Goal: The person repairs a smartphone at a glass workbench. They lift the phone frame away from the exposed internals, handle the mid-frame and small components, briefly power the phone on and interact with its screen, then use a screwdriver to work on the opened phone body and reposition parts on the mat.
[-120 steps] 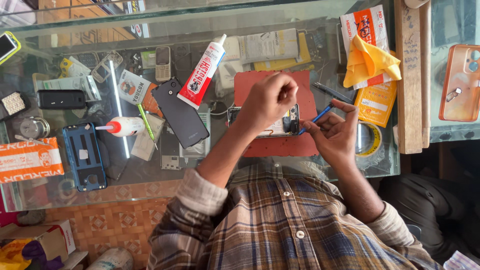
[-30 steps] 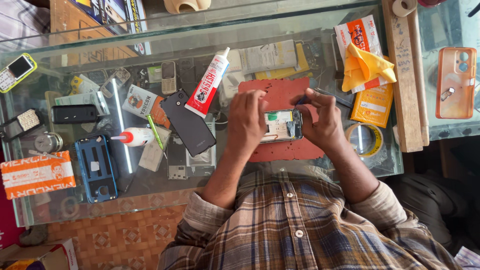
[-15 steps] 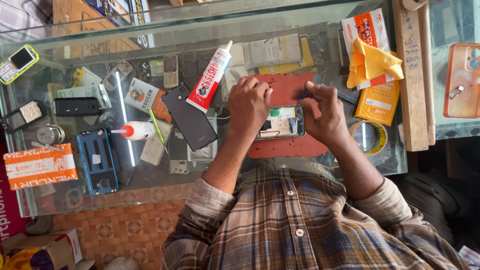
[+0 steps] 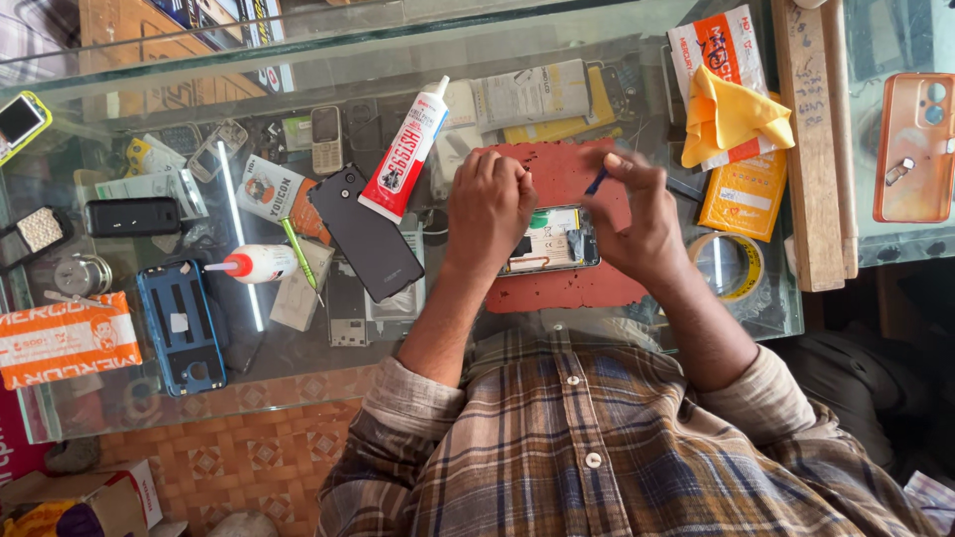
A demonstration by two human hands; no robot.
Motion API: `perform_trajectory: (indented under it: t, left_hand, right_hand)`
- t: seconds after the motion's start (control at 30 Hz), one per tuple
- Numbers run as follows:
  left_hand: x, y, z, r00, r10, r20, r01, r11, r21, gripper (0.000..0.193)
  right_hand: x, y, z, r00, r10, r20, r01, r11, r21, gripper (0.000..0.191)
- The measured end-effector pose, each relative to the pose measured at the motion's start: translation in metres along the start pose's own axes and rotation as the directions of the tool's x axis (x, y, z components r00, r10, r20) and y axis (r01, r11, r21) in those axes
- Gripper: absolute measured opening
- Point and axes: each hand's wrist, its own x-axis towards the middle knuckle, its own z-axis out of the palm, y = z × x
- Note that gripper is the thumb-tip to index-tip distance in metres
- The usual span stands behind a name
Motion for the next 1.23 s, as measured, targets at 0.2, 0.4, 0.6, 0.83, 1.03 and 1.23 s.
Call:
perform_trajectory:
  t: [0.2,0.4,0.6,0.83,1.03,1.23]
  left_hand:
    - [-0.019,-0.009,-0.028,0.967,-0.253,-0.017,0.163,0.672,-0.722,0.015]
    - [-0.049,-0.024,-0.046,0.915,-0.4,0.043,0.168,0.281,-0.945,0.013]
    - [-0.076,-0.034,-0.056,0.872,-0.488,0.041,0.188,0.256,-0.948,0.026]
    - [-0.081,-0.035,-0.061,0.865,-0.499,0.043,0.224,0.308,-0.925,0.031]
    - [-0.086,-0.033,-0.06,0.871,-0.485,0.071,0.245,0.305,-0.92,0.034]
    - [-0.099,-0.013,-0.055,0.913,-0.402,0.069,0.269,0.466,-0.843,0.039]
  right_hand:
    - [-0.01,0.006,0.008,0.992,0.05,-0.114,-0.073,0.975,-0.21,0.07]
    - [-0.005,0.006,0.009,0.99,-0.068,-0.12,0.036,0.967,-0.254,0.063]
    - [-0.007,-0.005,0.009,0.986,0.158,-0.053,-0.157,0.987,0.019,0.047]
    - [-0.008,-0.004,0.005,0.997,0.051,-0.057,-0.057,0.991,-0.12,0.055]
    - [-0.016,0.009,0.007,0.995,0.071,-0.077,-0.082,0.984,-0.158,0.054]
    - [-0.035,0.017,0.015,0.98,0.064,-0.189,-0.063,0.998,0.014,0.059]
